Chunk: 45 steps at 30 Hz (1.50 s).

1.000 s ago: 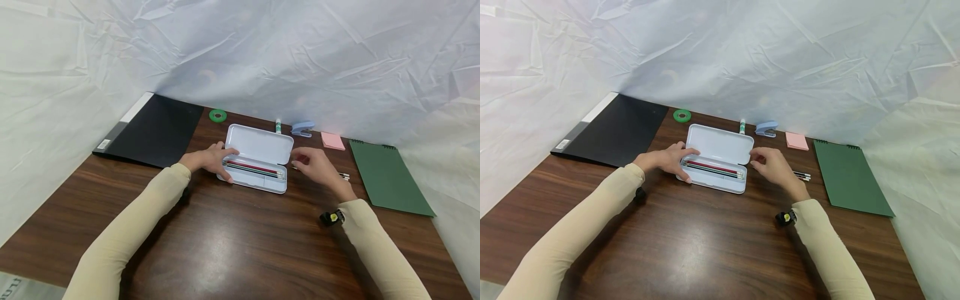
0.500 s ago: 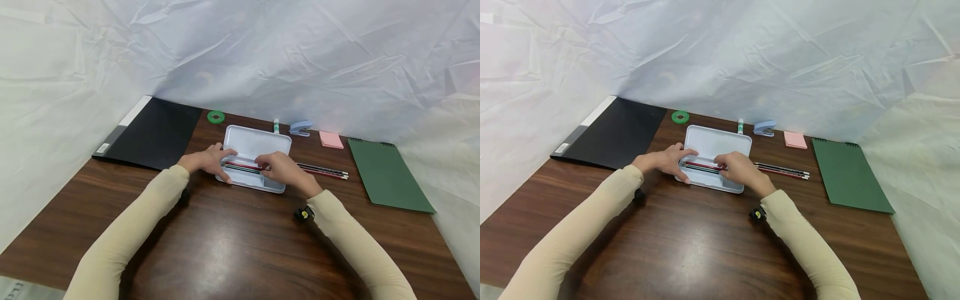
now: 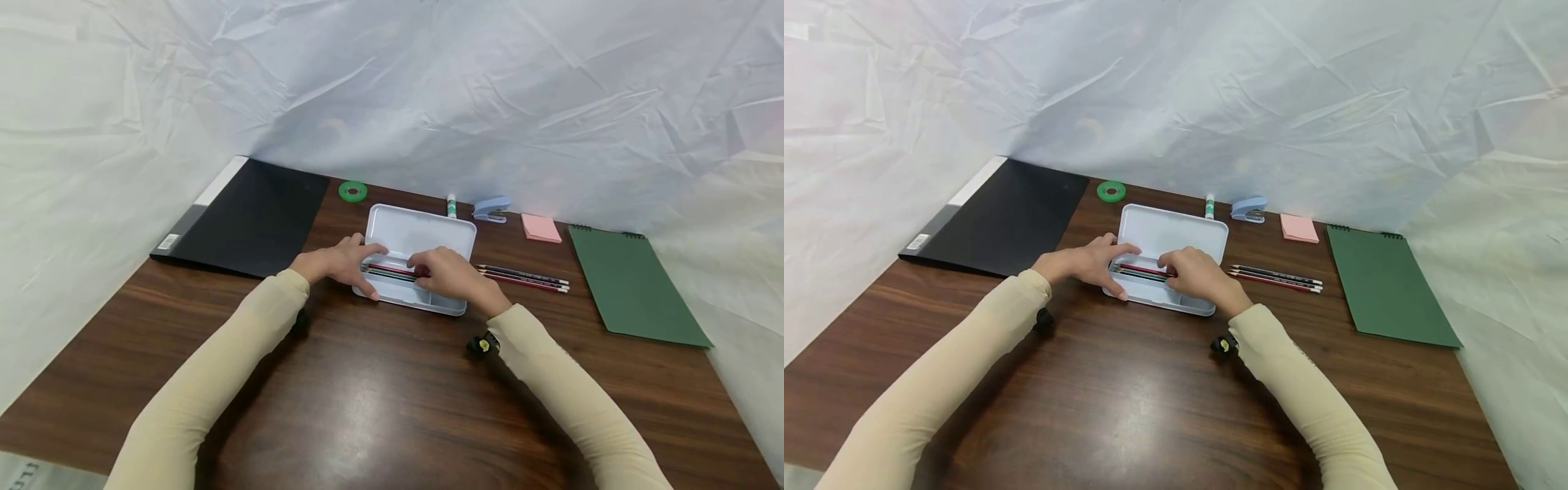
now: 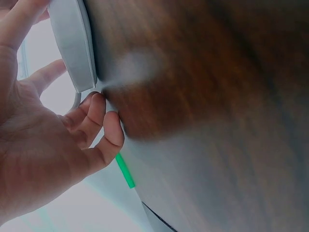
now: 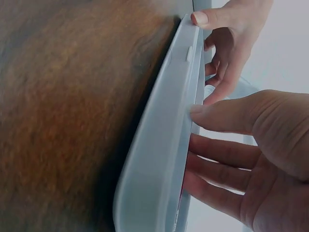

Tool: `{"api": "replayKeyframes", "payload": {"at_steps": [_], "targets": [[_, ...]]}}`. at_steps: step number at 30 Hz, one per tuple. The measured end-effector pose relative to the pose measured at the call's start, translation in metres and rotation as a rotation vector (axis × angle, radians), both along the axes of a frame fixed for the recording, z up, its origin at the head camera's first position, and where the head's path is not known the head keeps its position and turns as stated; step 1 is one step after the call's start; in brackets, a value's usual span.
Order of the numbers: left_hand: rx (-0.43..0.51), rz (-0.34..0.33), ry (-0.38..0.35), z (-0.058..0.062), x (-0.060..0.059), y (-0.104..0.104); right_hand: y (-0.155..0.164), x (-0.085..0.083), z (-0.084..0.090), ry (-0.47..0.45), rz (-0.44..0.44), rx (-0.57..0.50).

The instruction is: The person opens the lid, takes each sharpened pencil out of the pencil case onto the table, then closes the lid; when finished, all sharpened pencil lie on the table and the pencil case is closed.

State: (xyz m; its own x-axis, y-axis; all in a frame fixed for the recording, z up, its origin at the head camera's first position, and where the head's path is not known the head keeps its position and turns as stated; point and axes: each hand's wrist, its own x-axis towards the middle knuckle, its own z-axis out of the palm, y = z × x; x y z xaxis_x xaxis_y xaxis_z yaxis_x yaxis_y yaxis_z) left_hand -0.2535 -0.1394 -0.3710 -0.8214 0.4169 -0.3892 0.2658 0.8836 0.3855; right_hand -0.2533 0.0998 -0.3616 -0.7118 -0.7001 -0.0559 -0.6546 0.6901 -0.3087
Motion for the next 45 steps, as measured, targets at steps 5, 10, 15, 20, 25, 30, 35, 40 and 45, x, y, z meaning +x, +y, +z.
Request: {"api": "replayKeyframes", "payload": {"at_steps": [5, 10, 15, 20, 25, 30, 35, 40, 45], "targets": [[0.010, 0.006, -0.005, 0.002, 0.001, 0.000, -0.003, -0.002, 0.002, -0.047, 0.006, 0.002], [0.010, 0.001, -0.008, 0.001, 0.002, 0.000, -0.004, -0.001, 0.000, -0.074, 0.022, 0.012], [0.008, 0.004, 0.006, 0.000, 0.001, 0.000, -0.005, -0.001, 0.000, -0.087, 0.062, 0.000], [0.011, 0.004, -0.008, -0.002, 0.001, 0.001, -0.004, -0.002, -0.001, -0.133, 0.079, -0.013], [0.009, 0.001, -0.005, -0.002, 0.002, 0.001, -0.003, -0.004, -0.004, -0.158, 0.104, -0.022], [0.007, 0.004, 0.003, -0.001, 0.001, 0.001, -0.002, -0.006, -0.002, -0.150, 0.108, -0.030], [0.008, -0.004, 0.011, 0.000, 0.001, 0.000, -0.002, -0.005, 0.005, -0.128, 0.110, -0.010], [0.014, -0.006, 0.013, 0.001, 0.002, 0.001, 0.003, -0.004, 0.014, -0.109, 0.090, 0.008], [0.012, -0.003, 0.014, 0.001, 0.002, 0.001, 0.015, -0.005, 0.019, -0.103, 0.076, 0.020]]}}
